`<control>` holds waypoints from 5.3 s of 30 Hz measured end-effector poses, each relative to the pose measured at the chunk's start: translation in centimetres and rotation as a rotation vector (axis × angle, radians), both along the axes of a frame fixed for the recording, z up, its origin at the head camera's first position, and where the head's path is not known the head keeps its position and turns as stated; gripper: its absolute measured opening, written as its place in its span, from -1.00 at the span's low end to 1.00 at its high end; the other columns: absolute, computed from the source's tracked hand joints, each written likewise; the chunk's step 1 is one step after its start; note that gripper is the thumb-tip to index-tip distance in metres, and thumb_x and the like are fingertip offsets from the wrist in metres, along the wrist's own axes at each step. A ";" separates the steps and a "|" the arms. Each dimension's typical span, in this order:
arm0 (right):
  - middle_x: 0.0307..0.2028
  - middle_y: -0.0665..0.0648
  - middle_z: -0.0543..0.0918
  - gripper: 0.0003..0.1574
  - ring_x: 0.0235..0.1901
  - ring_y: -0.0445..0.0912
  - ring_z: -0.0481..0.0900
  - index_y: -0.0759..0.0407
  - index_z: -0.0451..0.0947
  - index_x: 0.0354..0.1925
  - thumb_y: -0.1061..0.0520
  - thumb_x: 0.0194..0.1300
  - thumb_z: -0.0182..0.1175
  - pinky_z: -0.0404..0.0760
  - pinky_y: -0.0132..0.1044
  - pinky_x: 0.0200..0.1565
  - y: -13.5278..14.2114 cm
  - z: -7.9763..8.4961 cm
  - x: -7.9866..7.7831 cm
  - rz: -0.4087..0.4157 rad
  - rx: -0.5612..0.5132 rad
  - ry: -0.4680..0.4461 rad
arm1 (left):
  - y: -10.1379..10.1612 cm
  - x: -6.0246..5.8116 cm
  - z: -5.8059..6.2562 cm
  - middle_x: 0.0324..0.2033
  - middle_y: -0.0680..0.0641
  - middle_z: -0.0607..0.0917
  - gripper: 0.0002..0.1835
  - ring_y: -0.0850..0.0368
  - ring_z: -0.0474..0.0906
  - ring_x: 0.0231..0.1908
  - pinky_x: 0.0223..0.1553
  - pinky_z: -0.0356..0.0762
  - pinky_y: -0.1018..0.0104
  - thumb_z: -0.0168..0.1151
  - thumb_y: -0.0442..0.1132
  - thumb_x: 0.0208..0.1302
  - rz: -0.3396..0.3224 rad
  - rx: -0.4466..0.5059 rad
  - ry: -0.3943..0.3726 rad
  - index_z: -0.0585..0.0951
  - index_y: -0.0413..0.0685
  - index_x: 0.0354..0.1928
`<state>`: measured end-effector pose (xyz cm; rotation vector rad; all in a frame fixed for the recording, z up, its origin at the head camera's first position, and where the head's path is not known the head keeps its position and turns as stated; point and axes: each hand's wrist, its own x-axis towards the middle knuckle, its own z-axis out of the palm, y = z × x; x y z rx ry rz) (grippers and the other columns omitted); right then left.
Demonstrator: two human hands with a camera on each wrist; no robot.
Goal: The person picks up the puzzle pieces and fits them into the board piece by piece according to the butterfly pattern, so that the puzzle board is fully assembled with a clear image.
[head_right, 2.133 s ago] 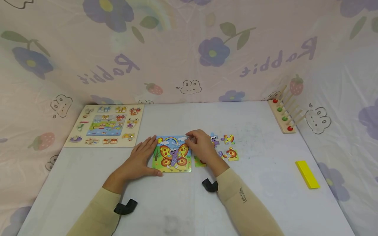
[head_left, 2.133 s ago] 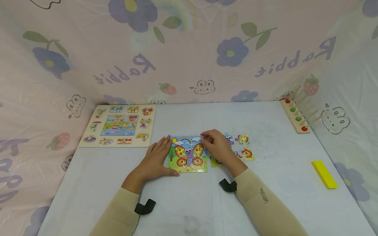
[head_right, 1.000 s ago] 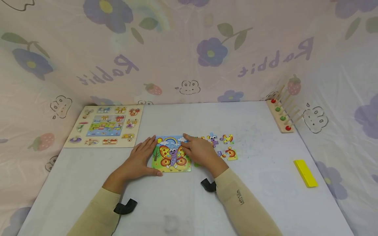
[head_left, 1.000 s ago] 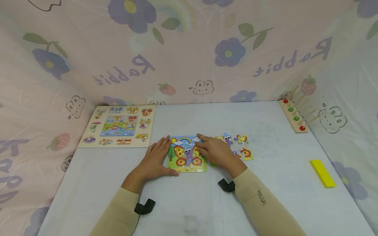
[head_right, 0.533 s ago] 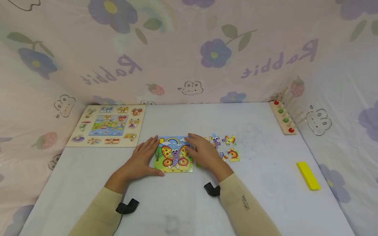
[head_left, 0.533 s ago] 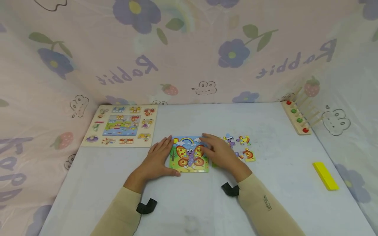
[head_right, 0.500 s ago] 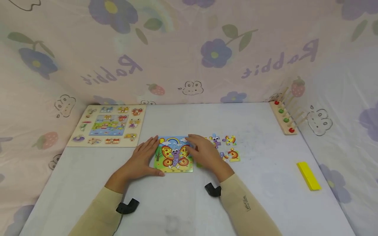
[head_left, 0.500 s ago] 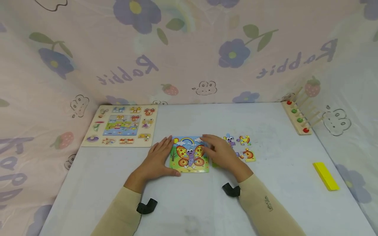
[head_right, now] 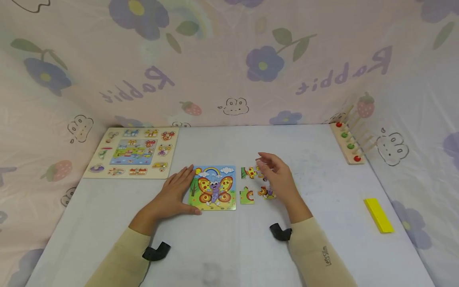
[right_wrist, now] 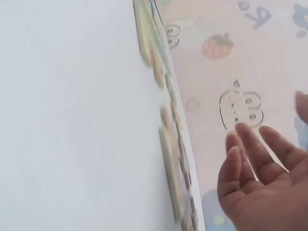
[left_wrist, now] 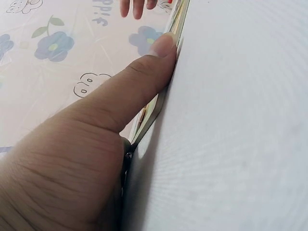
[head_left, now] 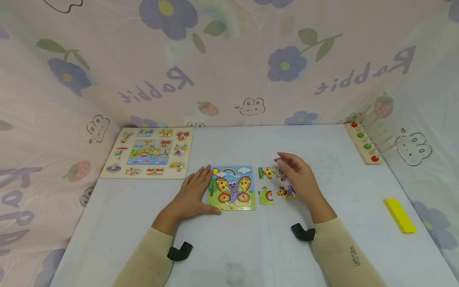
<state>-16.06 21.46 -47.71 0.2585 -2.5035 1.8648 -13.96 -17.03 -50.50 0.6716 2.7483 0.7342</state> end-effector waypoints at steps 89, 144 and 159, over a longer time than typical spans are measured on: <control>-0.27 -0.04 0.78 -0.85 -0.26 -0.18 0.71 0.19 0.79 -0.01 0.23 0.49 0.43 0.71 -0.22 -0.18 -13.7 -2.2 3.1 0.076 0.267 0.040 | -0.1 -0.1 0.0 0.75 0.01 -0.16 0.53 0.04 -0.35 0.70 0.62 -0.33 -0.15 0.52 0.60 0.00 -0.005 -0.020 0.005 -0.04 -0.07 0.78; -0.01 0.08 0.58 -0.52 -0.19 -0.10 0.54 0.11 0.75 0.30 0.00 0.50 0.42 0.59 -0.22 -0.30 -15.2 -2.6 3.3 0.159 0.646 0.232 | -0.2 -0.2 -0.1 0.75 -0.02 -0.14 0.51 0.02 -0.34 0.70 0.62 -0.31 -0.17 0.47 0.62 0.03 -0.019 -0.035 0.024 -0.04 -0.08 0.78; 0.08 0.13 0.57 -0.39 -0.10 -0.05 0.55 0.09 0.69 0.40 -0.08 0.51 0.43 0.62 -0.18 -0.26 -15.1 -2.5 3.3 0.189 0.675 0.223 | -0.2 -0.2 -0.1 0.75 -0.03 -0.12 0.51 0.00 -0.31 0.71 0.61 -0.31 -0.19 0.49 0.60 0.02 -0.014 -0.024 0.025 -0.01 -0.09 0.78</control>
